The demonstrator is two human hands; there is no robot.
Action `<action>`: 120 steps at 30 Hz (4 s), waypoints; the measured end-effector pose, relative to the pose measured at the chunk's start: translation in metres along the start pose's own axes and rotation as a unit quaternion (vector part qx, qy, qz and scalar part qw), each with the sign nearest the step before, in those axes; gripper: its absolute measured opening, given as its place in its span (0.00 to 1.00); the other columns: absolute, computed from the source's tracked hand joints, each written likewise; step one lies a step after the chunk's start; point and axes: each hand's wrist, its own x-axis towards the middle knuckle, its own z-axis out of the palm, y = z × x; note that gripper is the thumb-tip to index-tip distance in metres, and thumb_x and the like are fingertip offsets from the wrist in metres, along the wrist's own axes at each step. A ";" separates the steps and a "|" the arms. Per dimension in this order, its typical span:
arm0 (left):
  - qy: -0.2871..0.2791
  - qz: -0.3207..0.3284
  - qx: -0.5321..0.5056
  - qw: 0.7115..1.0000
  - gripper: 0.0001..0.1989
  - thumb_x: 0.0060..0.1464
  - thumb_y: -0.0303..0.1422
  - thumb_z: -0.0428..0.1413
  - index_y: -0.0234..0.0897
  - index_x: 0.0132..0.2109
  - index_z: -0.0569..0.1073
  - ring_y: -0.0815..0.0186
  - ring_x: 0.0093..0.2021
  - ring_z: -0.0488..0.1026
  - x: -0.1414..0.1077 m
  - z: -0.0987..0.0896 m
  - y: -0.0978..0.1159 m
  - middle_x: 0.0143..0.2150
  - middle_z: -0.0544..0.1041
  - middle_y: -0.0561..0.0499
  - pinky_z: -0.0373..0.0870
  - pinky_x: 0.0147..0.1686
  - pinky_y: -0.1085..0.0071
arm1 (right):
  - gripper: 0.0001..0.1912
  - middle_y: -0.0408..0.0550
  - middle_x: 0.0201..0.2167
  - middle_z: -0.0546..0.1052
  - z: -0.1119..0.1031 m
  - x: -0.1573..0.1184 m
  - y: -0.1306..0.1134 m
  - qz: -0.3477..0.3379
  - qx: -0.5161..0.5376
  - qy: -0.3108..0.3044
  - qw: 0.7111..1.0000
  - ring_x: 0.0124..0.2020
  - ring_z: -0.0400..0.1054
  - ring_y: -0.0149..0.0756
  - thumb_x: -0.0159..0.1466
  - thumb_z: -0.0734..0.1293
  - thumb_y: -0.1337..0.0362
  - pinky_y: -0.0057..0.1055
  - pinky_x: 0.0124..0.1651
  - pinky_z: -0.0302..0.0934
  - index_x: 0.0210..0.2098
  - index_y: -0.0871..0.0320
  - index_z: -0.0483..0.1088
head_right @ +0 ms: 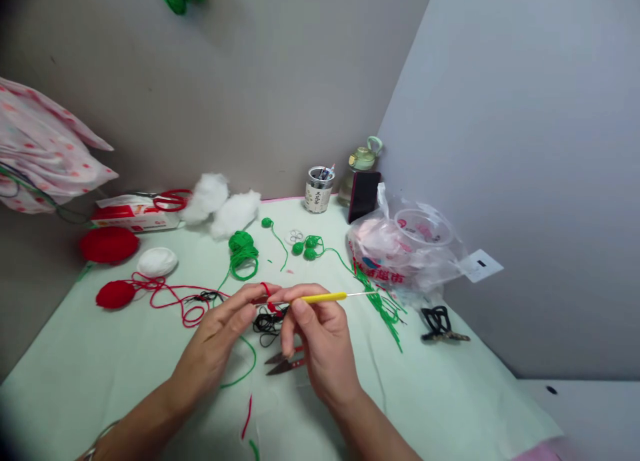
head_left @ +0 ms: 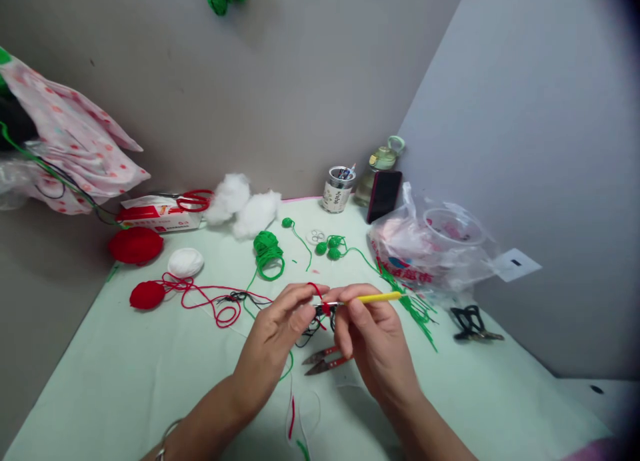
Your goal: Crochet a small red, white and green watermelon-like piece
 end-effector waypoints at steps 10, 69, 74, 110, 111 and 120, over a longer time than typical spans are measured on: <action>0.043 -0.101 -0.137 0.985 0.16 0.53 0.37 0.73 0.45 0.49 0.87 0.65 0.44 0.76 0.001 0.007 -0.006 0.43 0.84 0.50 0.72 0.47 0.71 | 0.09 0.49 0.43 0.85 -0.003 -0.004 0.007 -0.030 -0.058 0.003 0.998 0.19 0.69 0.25 0.71 0.72 0.55 0.27 0.24 0.63 0.41 0.53 0.79; 0.059 -0.158 -0.283 0.944 0.29 0.52 0.26 0.73 0.39 0.61 0.80 0.83 0.20 0.54 -0.004 0.019 0.001 0.30 0.71 0.59 0.52 0.20 0.83 | 0.14 0.51 0.43 0.83 -0.005 -0.008 0.000 -0.320 -0.418 -0.040 0.849 0.42 0.78 0.38 0.70 0.67 0.73 0.33 0.42 0.73 0.46 0.50 0.83; 0.024 -0.192 -0.319 0.928 0.21 0.52 0.25 0.71 0.32 0.54 0.84 0.86 0.19 0.48 0.000 0.012 0.005 0.35 0.73 0.56 0.51 0.20 0.83 | 0.12 0.46 0.35 0.80 -0.013 -0.004 -0.005 -0.260 -0.302 0.015 0.917 0.34 0.75 0.35 0.72 0.67 0.70 0.32 0.37 0.71 0.45 0.51 0.82; 0.012 -0.177 -0.280 0.943 0.25 0.53 0.28 0.72 0.36 0.59 0.81 0.81 0.21 0.55 0.000 0.011 0.006 0.32 0.72 0.56 0.52 0.23 0.78 | 0.07 0.47 0.40 0.87 -0.010 0.001 0.003 -0.095 -0.127 0.004 0.987 0.35 0.80 0.34 0.71 0.71 0.59 0.31 0.41 0.76 0.42 0.51 0.83; 0.010 -0.176 -0.276 0.945 0.25 0.54 0.28 0.71 0.37 0.59 0.81 0.81 0.21 0.55 0.000 0.010 0.006 0.33 0.73 0.55 0.52 0.23 0.78 | 0.07 0.48 0.39 0.87 -0.011 0.001 0.003 -0.084 -0.108 0.003 0.991 0.34 0.80 0.33 0.71 0.71 0.58 0.31 0.41 0.76 0.42 0.52 0.82; -0.001 -0.165 -0.235 0.958 0.22 0.54 0.29 0.70 0.39 0.57 0.83 0.80 0.22 0.56 0.002 0.006 0.003 0.36 0.74 0.53 0.52 0.25 0.76 | 0.10 0.49 0.37 0.86 -0.012 0.000 -0.001 -0.076 -0.102 -0.003 0.992 0.29 0.77 0.33 0.72 0.70 0.56 0.33 0.36 0.76 0.40 0.55 0.79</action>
